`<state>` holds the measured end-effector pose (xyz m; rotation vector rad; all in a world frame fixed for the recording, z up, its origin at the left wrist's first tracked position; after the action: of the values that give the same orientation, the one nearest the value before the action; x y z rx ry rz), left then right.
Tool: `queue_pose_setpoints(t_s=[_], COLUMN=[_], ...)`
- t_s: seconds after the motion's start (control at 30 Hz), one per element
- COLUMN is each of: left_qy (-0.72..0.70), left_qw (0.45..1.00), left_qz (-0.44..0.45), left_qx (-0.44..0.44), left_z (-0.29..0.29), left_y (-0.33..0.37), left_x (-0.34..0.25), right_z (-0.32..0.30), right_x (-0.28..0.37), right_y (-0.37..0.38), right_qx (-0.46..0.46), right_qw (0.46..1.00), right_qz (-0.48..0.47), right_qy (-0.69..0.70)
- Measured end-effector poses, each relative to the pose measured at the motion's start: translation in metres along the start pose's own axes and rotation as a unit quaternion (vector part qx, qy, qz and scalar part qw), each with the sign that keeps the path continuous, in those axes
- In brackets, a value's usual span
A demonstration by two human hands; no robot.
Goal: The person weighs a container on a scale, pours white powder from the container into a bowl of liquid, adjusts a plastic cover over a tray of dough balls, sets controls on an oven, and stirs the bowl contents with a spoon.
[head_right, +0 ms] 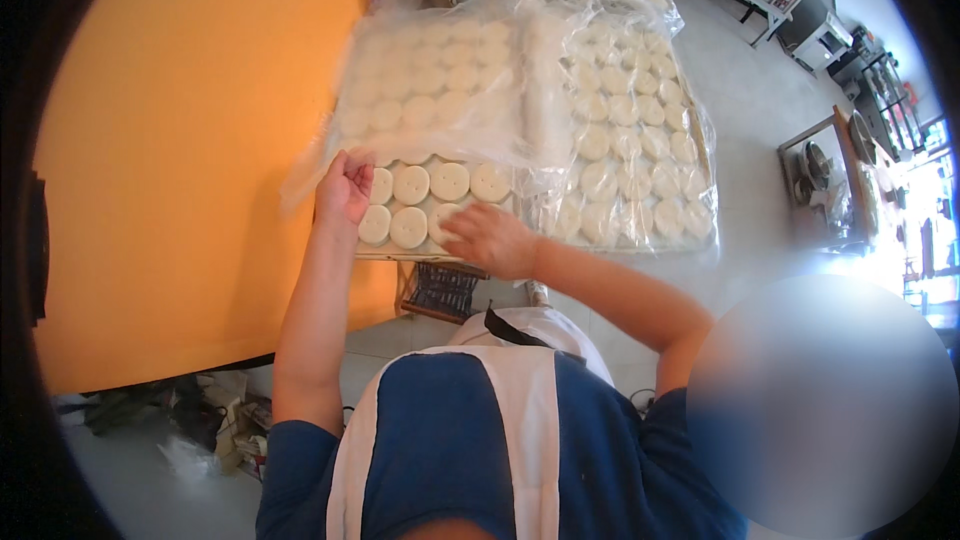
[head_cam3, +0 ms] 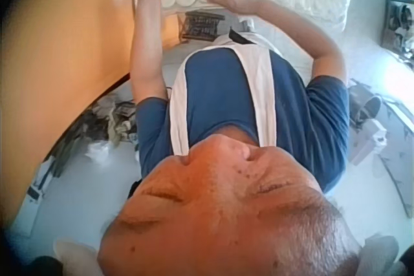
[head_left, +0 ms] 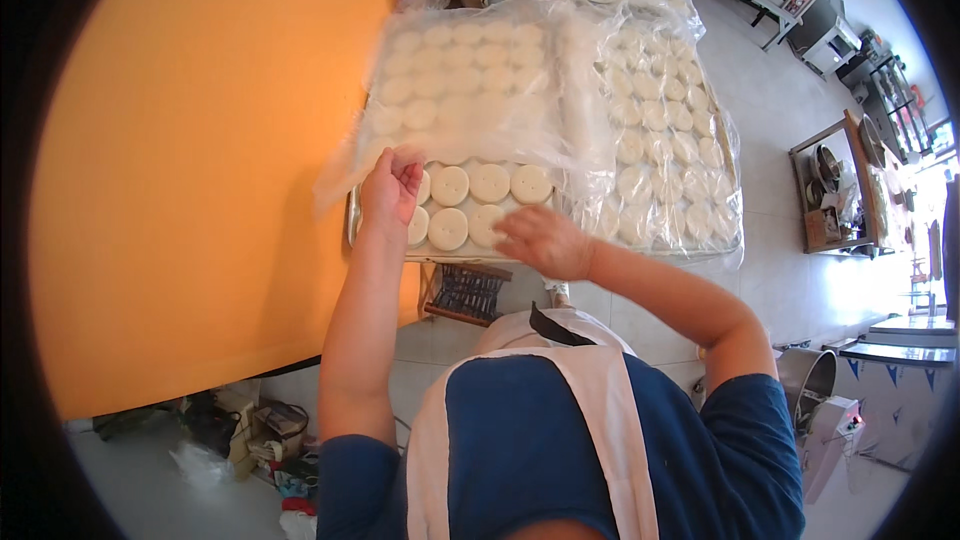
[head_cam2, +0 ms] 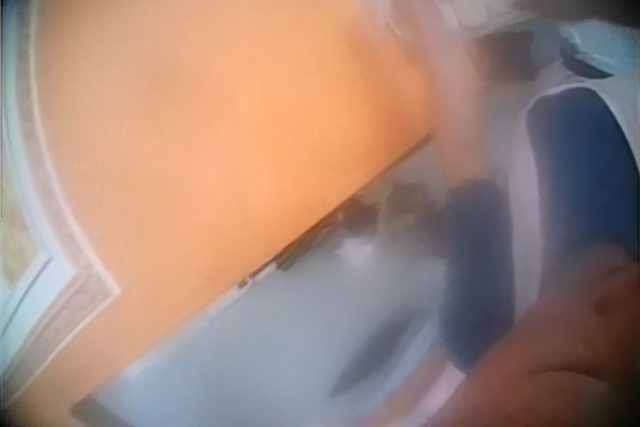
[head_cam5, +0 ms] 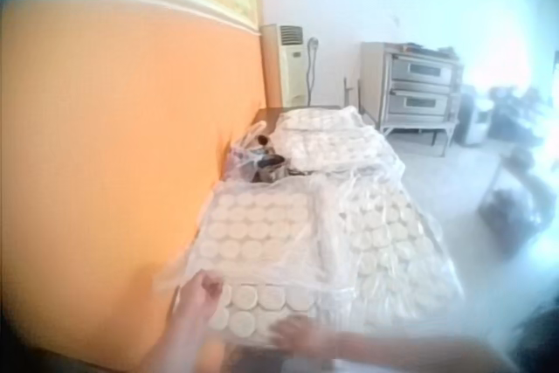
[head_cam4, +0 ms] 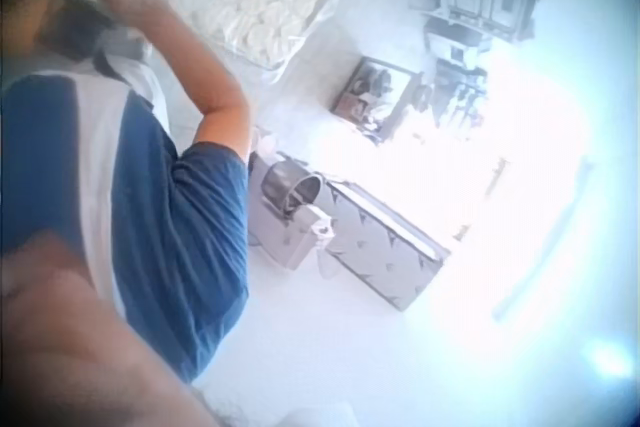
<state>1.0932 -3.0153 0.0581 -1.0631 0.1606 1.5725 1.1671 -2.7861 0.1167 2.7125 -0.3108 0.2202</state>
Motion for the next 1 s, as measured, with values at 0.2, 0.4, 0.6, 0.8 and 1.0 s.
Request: queue_pose_setpoints(t_s=[0.2,0.4,0.6,0.8,1.0], left_qy=[-0.002,-0.046,-0.098,-0.129,-0.132], left_qw=[1.000,0.998,0.995,0.990,0.990], left_qz=[0.006,0.018,0.035,0.029,0.026], left_qx=[0.019,-0.028,-0.006,-0.043,-0.039], left_z=[0.010,0.004,-0.002,-0.011,-0.024], left_y=[-0.003,0.006,0.006,0.016,0.027], left_x=[0.001,-0.002,-0.008,-0.005,-0.003], right_z=[0.045,0.050,-0.018,-0.005,0.011], right_x=[-0.016,-0.047,-0.076,-0.117,-0.111], right_y=[-0.078,-0.109,-0.165,-0.276,-0.284], right_qx=[0.079,0.198,-0.264,-0.465,-0.499], right_qw=[0.987,0.944,0.851,0.594,0.535], right_qz=[0.128,0.250,0.453,0.601,0.611], right_qy=[-0.057,-0.083,0.031,0.264,0.304])
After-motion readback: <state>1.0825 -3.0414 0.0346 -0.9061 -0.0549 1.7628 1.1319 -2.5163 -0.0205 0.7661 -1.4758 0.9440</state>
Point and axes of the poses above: each hand's wrist, its own y-axis towards the middle knuckle, its own z-axis out of the palm, x = y × z, the point moved 7 cm from there along y, towards the middle knuckle
